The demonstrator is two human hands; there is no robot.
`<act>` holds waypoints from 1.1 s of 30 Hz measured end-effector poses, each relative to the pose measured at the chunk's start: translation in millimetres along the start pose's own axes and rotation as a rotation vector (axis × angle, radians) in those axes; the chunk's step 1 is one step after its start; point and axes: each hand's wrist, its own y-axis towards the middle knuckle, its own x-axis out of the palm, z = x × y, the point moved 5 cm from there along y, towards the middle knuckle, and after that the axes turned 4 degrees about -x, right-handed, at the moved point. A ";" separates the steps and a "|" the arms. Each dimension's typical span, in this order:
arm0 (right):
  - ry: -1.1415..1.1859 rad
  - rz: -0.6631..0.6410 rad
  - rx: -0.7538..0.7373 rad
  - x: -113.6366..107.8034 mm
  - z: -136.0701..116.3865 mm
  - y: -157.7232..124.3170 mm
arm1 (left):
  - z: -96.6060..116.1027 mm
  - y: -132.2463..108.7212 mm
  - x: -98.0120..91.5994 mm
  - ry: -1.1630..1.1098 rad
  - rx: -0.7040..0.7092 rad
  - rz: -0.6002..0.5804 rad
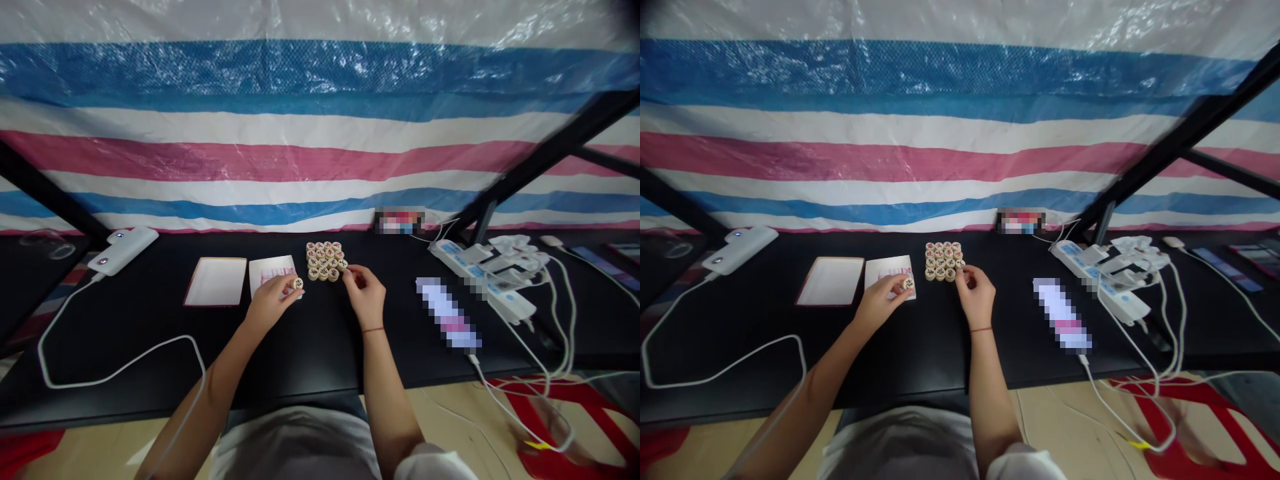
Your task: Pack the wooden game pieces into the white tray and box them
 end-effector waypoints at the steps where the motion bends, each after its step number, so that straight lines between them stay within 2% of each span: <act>1: 0.075 -0.042 -0.040 5.5 -12.0 -3.3 | 2.2 -0.7 1.3 0.021 0.025 0.001; 4: 0.211 -0.284 -0.181 30.1 -43.9 -16.2 | 6.9 -2.4 5.0 0.046 0.091 -0.003; 6: 0.250 -0.391 -0.215 43.3 -53.9 -23.8 | 7.2 -2.8 6.1 0.050 0.109 -0.007; 12: 0.348 -0.441 -0.195 54.3 -57.1 -31.3 | 4.4 -1.5 7.1 0.083 0.091 -0.047; 15: 0.328 -0.349 -0.191 45.4 -51.0 -24.6 | 6.4 -0.6 9.3 0.123 0.092 -0.082; 19: 0.093 0.034 -0.113 11.3 -18.1 -5.0 | 6.8 -1.5 10.7 0.265 0.070 -0.128; 21: -0.037 0.141 -0.049 -2.6 2.0 1.8 | 4.1 -2.9 10.2 0.350 0.044 -0.141; 23: -0.108 0.138 -0.008 -7.9 17.5 5.2 | 0.6 -4.2 10.1 0.405 0.022 -0.163; 25: -0.163 0.075 0.011 -5.9 26.4 5.1 | -2.4 -4.9 11.1 0.427 0.013 -0.202; 29: -0.291 -0.051 -0.001 4.9 30.0 0.1 | -5.1 -4.5 13.2 0.420 0.030 -0.255; 33: -0.299 -0.067 -0.053 8.7 29.9 -0.3 | -7.7 -3.5 13.8 0.390 0.037 -0.244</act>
